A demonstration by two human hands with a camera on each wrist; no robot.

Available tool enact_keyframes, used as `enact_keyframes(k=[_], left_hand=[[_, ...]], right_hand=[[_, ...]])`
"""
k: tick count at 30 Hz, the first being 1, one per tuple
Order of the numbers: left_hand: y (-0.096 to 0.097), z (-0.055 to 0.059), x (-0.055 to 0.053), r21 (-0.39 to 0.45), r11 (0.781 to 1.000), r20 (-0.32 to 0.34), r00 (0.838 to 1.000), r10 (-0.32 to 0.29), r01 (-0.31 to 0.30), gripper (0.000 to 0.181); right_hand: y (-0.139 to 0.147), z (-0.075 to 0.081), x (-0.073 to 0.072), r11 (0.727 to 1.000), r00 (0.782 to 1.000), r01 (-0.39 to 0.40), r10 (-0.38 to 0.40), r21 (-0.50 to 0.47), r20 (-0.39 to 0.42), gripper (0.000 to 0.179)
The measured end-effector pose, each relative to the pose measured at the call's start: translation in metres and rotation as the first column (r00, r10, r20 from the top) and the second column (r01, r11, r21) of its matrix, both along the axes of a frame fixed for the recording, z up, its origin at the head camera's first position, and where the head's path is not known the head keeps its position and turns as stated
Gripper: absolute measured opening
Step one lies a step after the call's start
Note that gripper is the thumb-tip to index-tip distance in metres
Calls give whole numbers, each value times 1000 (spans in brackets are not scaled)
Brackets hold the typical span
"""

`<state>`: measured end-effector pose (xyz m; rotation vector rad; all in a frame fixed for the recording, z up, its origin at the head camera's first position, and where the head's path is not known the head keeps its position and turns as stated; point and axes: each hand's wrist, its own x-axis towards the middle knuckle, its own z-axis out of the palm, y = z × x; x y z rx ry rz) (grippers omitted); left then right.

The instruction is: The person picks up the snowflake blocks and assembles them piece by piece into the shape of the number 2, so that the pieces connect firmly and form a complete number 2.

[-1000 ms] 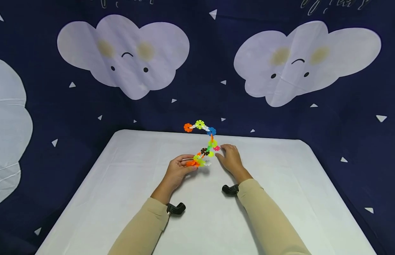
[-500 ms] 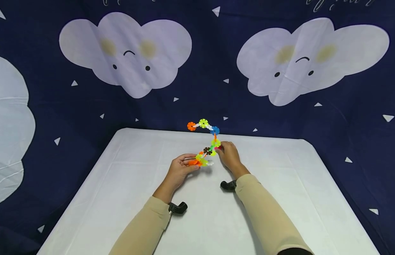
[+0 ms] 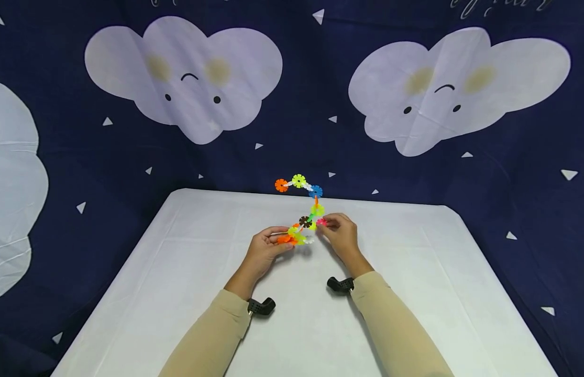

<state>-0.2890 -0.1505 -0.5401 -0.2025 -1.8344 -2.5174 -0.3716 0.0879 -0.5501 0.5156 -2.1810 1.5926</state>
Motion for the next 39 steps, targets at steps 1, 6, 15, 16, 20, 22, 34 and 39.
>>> enact_keyframes(k=[1,6,15,16,20,22,34,39], left_hand=[[0,-1,0,5,1000,1,1000,0,0,45],[-1,0,-1,21,1000,-8,1000,-3,3,44],[-3,2,-1,48,999,-14,1000,9,-9,43],[-3,2,-1,53,999,-12,1000,12,-11,43],[-2,1,-2,76,997,-8,1000,12,-11,41],[-2,0,-2,91,996,-6,1000,8,-7,41],[-1,1,-1,111,994,23,1000,-17,14,40],[0,0,-1,115,993,30,999,-21,17,40]], right_hand=[[0,2,4,999,1000,-10,11,-37,25,23],[4,9,24,983,986,-78,100,-169,131,24],[13,17,51,943,965,-226,252,-245,78,25],[13,17,52,937,962,-245,267,-250,57,26],[12,17,55,923,958,-285,286,-258,-36,29],[12,18,55,917,954,-298,288,-264,-77,30],[17,21,57,902,927,-370,341,-224,-158,33],[19,19,57,896,920,-385,354,-221,-168,32]])
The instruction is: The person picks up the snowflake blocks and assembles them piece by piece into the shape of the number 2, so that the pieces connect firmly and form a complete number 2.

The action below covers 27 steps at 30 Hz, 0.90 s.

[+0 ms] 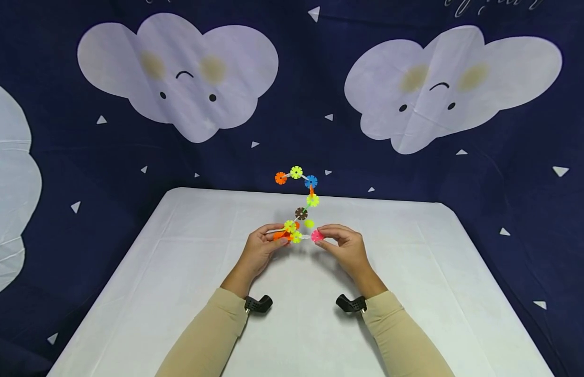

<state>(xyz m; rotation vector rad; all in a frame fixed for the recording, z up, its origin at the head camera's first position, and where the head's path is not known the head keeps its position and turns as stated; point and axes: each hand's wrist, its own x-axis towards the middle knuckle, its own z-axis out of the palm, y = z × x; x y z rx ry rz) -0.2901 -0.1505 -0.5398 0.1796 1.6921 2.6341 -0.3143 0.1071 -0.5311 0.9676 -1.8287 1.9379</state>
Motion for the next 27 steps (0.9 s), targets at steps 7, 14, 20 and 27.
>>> enact_keyframes(k=[7,14,20,27], left_hand=[[-1,1,1,9,1000,7,1000,-15,15,40],[-1,1,1,24,999,11,1000,-23,23,39],[-1,1,1,25,999,12,999,-37,37,40],[-2,0,1,22,999,13,999,-42,42,40]], right_hand=[[-2,2,2,1000,999,16,-16,17,-32,32],[-4,13,10,999,999,31,-30,25,-38,29],[-10,25,20,998,996,39,-36,44,-82,29],[-9,29,22,986,979,120,-97,117,-181,34]])
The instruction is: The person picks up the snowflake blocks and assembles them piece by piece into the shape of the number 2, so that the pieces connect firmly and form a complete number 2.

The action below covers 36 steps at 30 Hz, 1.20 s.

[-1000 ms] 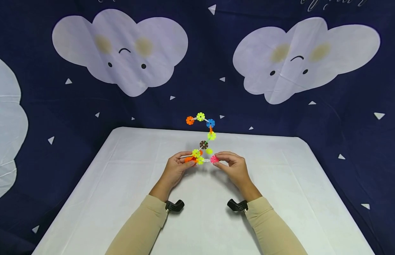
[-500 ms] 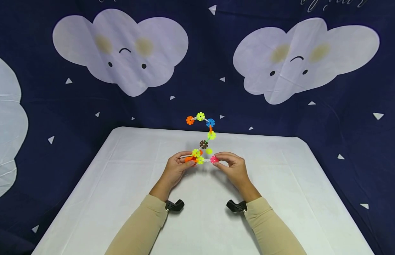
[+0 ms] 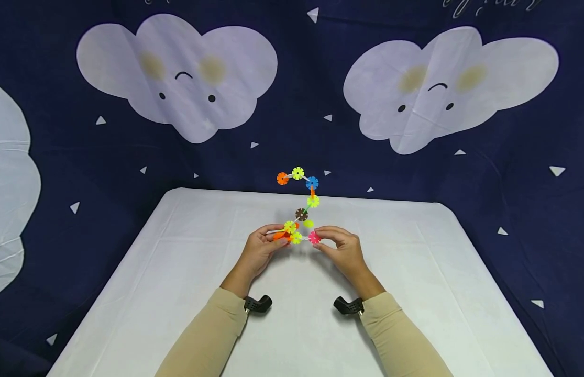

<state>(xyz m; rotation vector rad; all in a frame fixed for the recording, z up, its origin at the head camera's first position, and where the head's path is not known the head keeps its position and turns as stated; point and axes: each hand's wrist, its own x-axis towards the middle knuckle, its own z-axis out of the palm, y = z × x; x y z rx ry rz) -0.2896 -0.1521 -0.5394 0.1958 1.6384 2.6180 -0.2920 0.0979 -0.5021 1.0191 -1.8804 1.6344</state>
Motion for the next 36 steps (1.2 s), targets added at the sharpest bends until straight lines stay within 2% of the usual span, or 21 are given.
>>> enact_keyframes(k=[5,10,14,17,21,24,26,29,31,36], left_hand=[[0,0,0,-3,1000,-6,1000,-15,15,39],[0,1,2,-25,999,2,1000,-25,25,40],[0,1,2,-33,999,3,1000,-19,19,41],[-1,0,1,-29,1000,0,1000,-10,10,41],[-3,-1,-1,8,999,-7,999,42,-42,41],[-5,-1,-2,52,992,-19,993,118,-117,40],[-6,0,-3,75,984,-30,986,165,-163,38],[-6,1,-3,90,975,-43,977,210,-205,39],[-5,2,-3,92,972,-46,974,221,-216,38],[-3,2,-4,102,967,-42,970,240,-235,39]], right_hand=[[0,0,1,999,999,47,-46,21,-26,33],[-2,-1,2,999,999,48,-48,12,-1,33],[-2,-11,-5,998,998,62,-62,16,-10,34],[-2,-22,-11,999,999,41,-41,7,-13,38],[0,-31,-18,1000,999,14,-13,-18,47,50],[3,-36,-21,998,993,55,-55,0,102,53],[3,-38,-23,993,986,102,-108,52,125,48],[1,-41,-28,971,969,173,-198,168,145,41],[-3,-42,-31,941,954,218,-261,258,146,40],[-17,-43,-45,868,924,243,-343,434,168,42]])
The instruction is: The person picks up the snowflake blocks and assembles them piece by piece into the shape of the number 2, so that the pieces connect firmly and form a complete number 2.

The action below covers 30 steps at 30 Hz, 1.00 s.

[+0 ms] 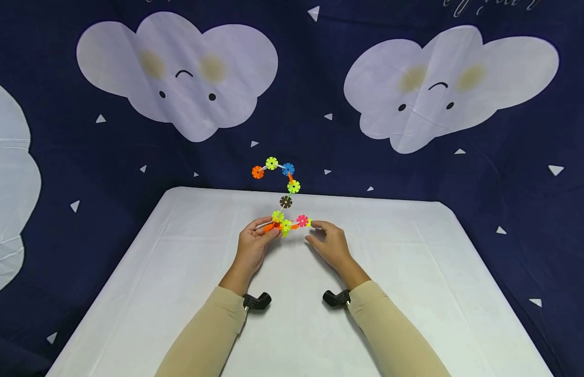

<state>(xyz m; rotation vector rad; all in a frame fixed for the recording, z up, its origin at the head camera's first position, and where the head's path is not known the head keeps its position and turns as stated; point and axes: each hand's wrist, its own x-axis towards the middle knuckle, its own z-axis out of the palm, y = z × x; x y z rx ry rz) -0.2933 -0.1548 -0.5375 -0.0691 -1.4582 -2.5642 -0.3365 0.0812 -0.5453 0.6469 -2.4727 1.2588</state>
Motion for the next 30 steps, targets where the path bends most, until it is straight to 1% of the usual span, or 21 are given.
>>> enact_keyframes(k=[2,5,7,9,13,16,18,19,21,23,25,27,30], left_hand=[[-1,0,-1,2,1000,-1,1000,8,-8,39],[-2,-1,-2,4,1000,-2,1000,6,-6,38],[-2,-2,-2,1,1000,-2,1000,-1,1,38],[-3,-3,-2,-7,1000,0,1000,-2,2,38],[-4,-4,-2,-18,1000,-6,1000,-7,7,37],[-3,-4,-2,-22,1000,-12,1000,-9,9,37],[-2,-2,-2,-21,1000,-8,1000,-6,6,36],[-2,-2,-1,-21,1000,-3,1000,-4,3,36],[-2,-2,-1,-25,1000,4,1000,0,0,36],[-3,-2,0,-25,1000,7,1000,1,-1,36],[-3,-2,0,-25,1000,0,1000,-3,3,36],[-3,-3,0,-19,1000,-6,1000,-9,8,36],[-2,-4,0,-14,1000,-13,1000,-20,20,36]], right_hand=[[-8,1,-8,998,999,15,-18,65,40,45],[-16,0,-19,986,992,80,-94,148,87,48],[-20,0,-25,976,983,128,-148,178,105,46],[-22,-1,-30,972,979,152,-173,181,110,41],[-23,-4,-35,977,987,135,-148,166,69,27],[-22,-6,-36,978,993,117,-121,171,15,25],[-22,-7,-35,979,993,113,-115,170,4,24],[-21,-6,-34,982,994,108,-110,156,3,24],[-20,-6,-30,991,995,101,-103,92,11,23],[-17,-5,-24,996,996,89,-89,-8,24,22],[-13,-2,-18,990,998,67,-64,-124,27,22],[-9,1,-12,969,999,47,-39,-241,38,23],[-1,8,-3,919,997,27,3,-392,77,23]])
